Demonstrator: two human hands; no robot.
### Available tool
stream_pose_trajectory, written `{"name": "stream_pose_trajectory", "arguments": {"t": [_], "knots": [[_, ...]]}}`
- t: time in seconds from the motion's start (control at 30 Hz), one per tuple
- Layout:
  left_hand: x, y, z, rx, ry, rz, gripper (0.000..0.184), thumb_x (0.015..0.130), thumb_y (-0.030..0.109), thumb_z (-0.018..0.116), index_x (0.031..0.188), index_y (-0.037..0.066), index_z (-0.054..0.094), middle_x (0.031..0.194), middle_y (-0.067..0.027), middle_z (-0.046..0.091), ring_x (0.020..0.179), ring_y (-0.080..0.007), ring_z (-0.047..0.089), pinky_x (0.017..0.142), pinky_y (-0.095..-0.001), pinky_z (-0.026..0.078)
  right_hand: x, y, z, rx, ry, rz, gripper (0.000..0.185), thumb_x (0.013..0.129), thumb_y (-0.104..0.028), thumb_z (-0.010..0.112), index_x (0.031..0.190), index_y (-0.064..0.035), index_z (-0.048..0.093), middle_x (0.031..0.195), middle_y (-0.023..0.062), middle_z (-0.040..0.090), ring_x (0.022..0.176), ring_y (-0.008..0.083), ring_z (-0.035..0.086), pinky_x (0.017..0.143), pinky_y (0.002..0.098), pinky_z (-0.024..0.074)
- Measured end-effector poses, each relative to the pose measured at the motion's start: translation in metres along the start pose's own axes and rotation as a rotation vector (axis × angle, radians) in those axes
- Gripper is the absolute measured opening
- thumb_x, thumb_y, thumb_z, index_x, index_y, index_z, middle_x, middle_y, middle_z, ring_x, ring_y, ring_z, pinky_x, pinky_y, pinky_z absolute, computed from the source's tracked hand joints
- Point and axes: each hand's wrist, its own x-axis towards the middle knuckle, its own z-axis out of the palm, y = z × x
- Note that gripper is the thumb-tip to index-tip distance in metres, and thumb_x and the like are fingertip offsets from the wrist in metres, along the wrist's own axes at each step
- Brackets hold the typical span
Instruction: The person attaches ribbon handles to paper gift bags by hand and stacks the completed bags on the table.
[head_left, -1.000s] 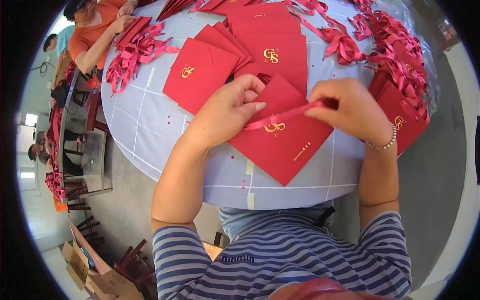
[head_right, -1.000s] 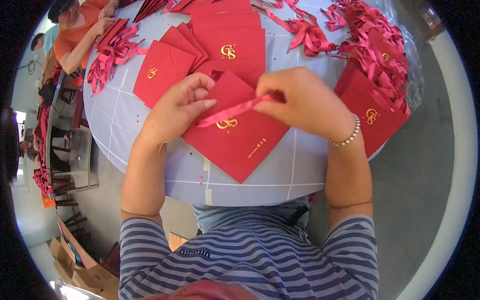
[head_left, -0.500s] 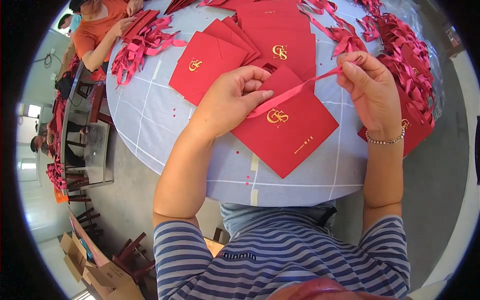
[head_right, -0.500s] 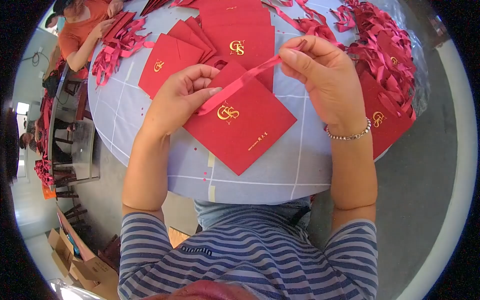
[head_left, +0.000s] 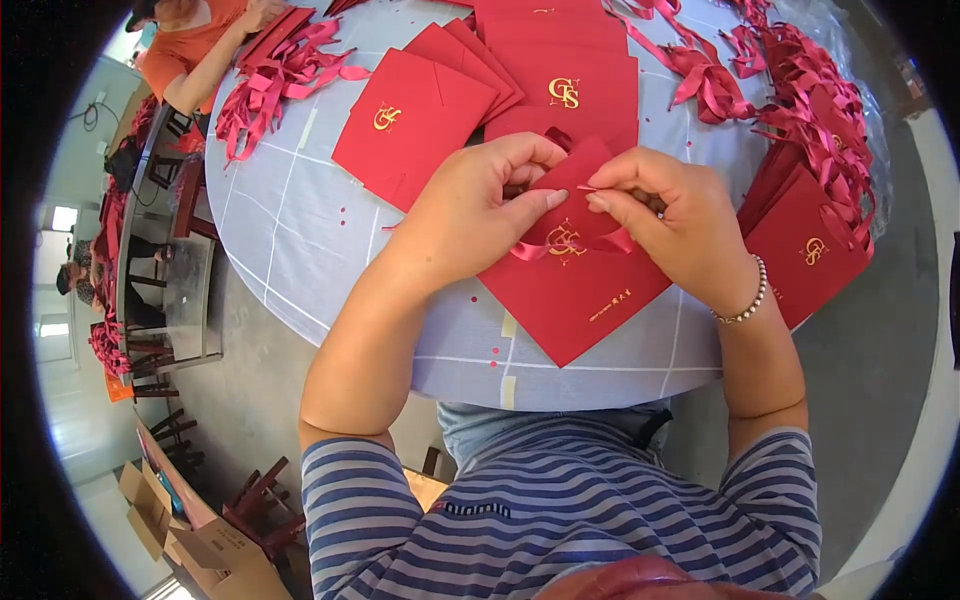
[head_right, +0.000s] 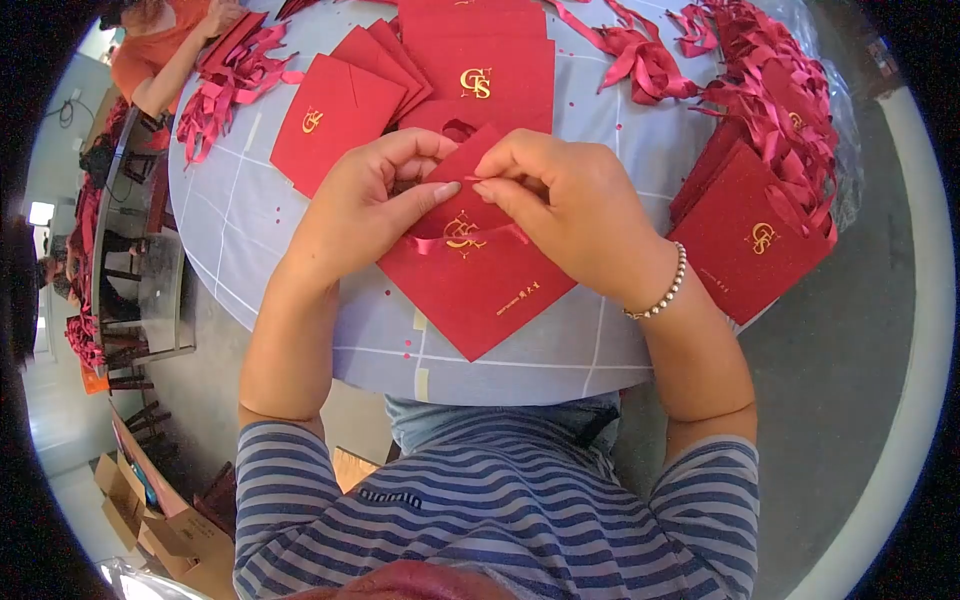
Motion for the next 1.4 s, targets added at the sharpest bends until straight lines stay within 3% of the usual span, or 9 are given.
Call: {"name": "stream_pose_trajectory", "arguments": {"t": [0.27,0.7,0.77,0.8,0.9,0.97,1.1,1.17,1.4], "knots": [[-0.004,0.007,0.003,0.150,-0.025,-0.017,0.031,0.091,-0.006,0.063,0.121,-0.003,0.058,0.103,-0.0047,0.068,0.092,-0.0065,0.062,0.077,-0.0208,0.052,0.002,0.004,0.011,-0.245,0.122,-0.203,0.009,0.086,-0.009,0.068,0.091,-0.0026,0.063,0.080,0.0140,0.066,0.073,0.0318,0.065,0.064,0.0372,0.0507],[-0.009,0.014,0.016,0.381,-0.005,0.082,0.028,0.086,-0.006,0.065,0.113,-0.004,0.063,0.100,-0.0100,0.072,0.092,-0.0122,0.068,0.077,-0.0263,0.054,-0.006,0.001,0.023,-0.531,0.145,-0.282,0.007,0.084,-0.007,0.064,0.085,-0.0033,0.058,0.080,0.0160,0.065,0.075,0.0356,0.065,0.063,0.0430,0.0515],[-0.008,0.010,0.019,0.476,0.031,0.228,0.023,0.078,0.001,0.069,0.101,-0.002,0.064,0.085,-0.0200,0.069,0.077,-0.0365,0.068,0.065,-0.0369,0.053,-0.008,-0.004,0.029,-0.625,0.124,-0.294,0.008,0.082,-0.006,0.062,0.084,-0.0015,0.056,0.076,0.0157,0.065,0.072,0.0360,0.065,0.061,0.0445,0.0517],[-0.008,0.008,0.019,0.476,0.028,0.230,0.023,0.078,0.001,0.069,0.101,-0.002,0.064,0.085,-0.0200,0.069,0.077,-0.0365,0.068,0.065,-0.0369,0.053,-0.007,-0.001,0.027,-0.626,0.127,-0.293,0.008,0.082,-0.006,0.062,0.084,-0.0015,0.056,0.076,0.0157,0.065,0.072,0.0360,0.065,0.061,0.0445,0.0517],[-0.007,0.008,0.017,0.303,0.065,0.220,0.023,0.080,0.000,0.068,0.103,-0.002,0.064,0.083,-0.0170,0.071,0.074,-0.0291,0.071,0.062,-0.0357,0.053,0.001,0.003,0.016,-0.343,0.099,-0.183,0.012,0.083,-0.008,0.065,0.087,0.0006,0.057,0.072,0.0141,0.066,0.066,0.0325,0.066,0.059,0.0414,0.0525],[-0.008,0.014,0.015,0.186,0.075,-0.019,0.024,0.082,0.000,0.068,0.106,-0.003,0.064,0.080,-0.0119,0.072,0.071,-0.0172,0.070,0.061,-0.0331,0.053,0.003,-0.002,0.004,-0.037,0.012,0.109,0.016,0.083,-0.009,0.069,0.091,0.0011,0.060,0.071,0.0140,0.066,0.061,0.0275,0.066,0.058,0.0374,0.0521],[-0.004,0.013,0.010,0.008,0.003,-0.143,0.026,0.084,0.001,0.068,0.109,-0.005,0.063,0.079,-0.0096,0.071,0.069,-0.0089,0.065,0.061,-0.0286,0.052,0.001,-0.005,-0.001,-0.152,-0.039,0.071,0.013,0.084,-0.010,0.071,0.084,0.0002,0.063,0.070,0.0153,0.064,0.061,0.0250,0.066,0.056,0.0349,0.0493],[-0.003,0.012,0.007,0.108,-0.103,-0.133,0.028,0.086,-0.002,0.069,0.114,-0.002,0.063,0.085,0.0006,0.068,0.075,-0.0030,0.059,0.065,-0.0196,0.049,0.001,-0.001,0.004,-0.213,-0.019,0.014,0.013,0.084,-0.010,0.071,0.083,-0.0002,0.063,0.070,0.0150,0.063,0.062,0.0242,0.065,0.057,0.0340,0.0489],[-0.003,0.011,0.006,0.018,-0.126,-0.188,0.029,0.085,-0.003,0.070,0.113,-0.002,0.063,0.087,-0.0019,0.070,0.077,-0.0044,0.062,0.065,-0.0196,0.050,0.007,0.003,-0.003,-0.087,0.057,-0.098,0.013,0.082,-0.008,0.070,0.093,-0.0009,0.067,0.080,0.0130,0.062,0.066,0.0295,0.061,0.061,0.0362,0.0490]]}}
